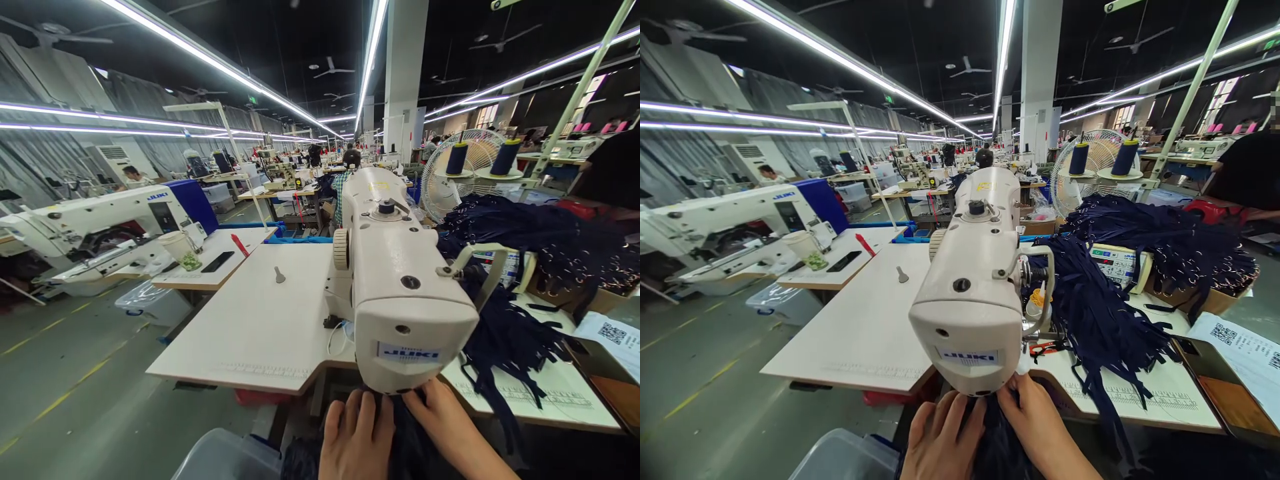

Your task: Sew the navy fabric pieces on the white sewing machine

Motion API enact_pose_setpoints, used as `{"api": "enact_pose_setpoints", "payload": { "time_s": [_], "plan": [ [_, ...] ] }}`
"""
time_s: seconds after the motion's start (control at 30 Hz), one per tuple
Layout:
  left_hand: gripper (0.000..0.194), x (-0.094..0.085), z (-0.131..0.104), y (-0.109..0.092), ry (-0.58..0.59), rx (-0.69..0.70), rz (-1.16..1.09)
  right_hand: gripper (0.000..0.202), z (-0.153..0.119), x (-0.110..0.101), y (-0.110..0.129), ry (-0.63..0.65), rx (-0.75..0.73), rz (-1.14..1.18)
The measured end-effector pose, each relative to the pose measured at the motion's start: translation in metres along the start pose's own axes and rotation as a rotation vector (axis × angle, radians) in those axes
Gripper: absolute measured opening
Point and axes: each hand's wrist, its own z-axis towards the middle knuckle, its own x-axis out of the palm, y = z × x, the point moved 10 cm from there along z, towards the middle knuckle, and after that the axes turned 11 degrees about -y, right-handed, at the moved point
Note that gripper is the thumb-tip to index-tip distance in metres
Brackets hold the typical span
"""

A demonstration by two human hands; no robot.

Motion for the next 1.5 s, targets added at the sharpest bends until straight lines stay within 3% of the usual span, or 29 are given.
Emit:
{"api": "enact_pose_setpoints", "payload": {
  "time_s": [0.37, 0.53, 0.73, 0.9, 1.07, 1.27, 1.5],
  "plan": [
    [0.053, -0.002, 0.008, -0.005, -0.034, -0.03, -0.035, 0.018, 0.0, -0.003, -0.002, 0.029, 0.063, 0.058],
    [0.074, -0.006, 0.005, -0.015, -0.067, 0.025, -0.031, 0.019, -0.001, -0.006, -0.004, 0.016, 0.079, 0.086],
    [0.049, -0.002, -0.001, -0.007, 0.052, 0.094, -0.024, 0.023, -0.008, -0.003, 0.001, 0.031, 0.098, 0.143],
    [0.036, -0.011, -0.005, -0.01, -0.067, 0.176, -0.125, 0.016, -0.017, -0.002, 0.006, -0.024, 0.081, 0.169],
    [0.04, -0.016, -0.007, -0.019, -0.123, 0.136, -0.089, 0.022, -0.015, -0.004, 0.003, -0.034, 0.11, 0.119],
    [0.034, -0.014, -0.007, -0.018, -0.068, 0.048, -0.049, 0.02, -0.011, -0.008, 0.0, -0.028, 0.099, -0.063],
    [0.036, -0.007, -0.01, -0.018, -0.04, 0.087, -0.036, 0.018, -0.008, -0.005, -0.006, -0.008, 0.104, -0.09]
  ]
}}
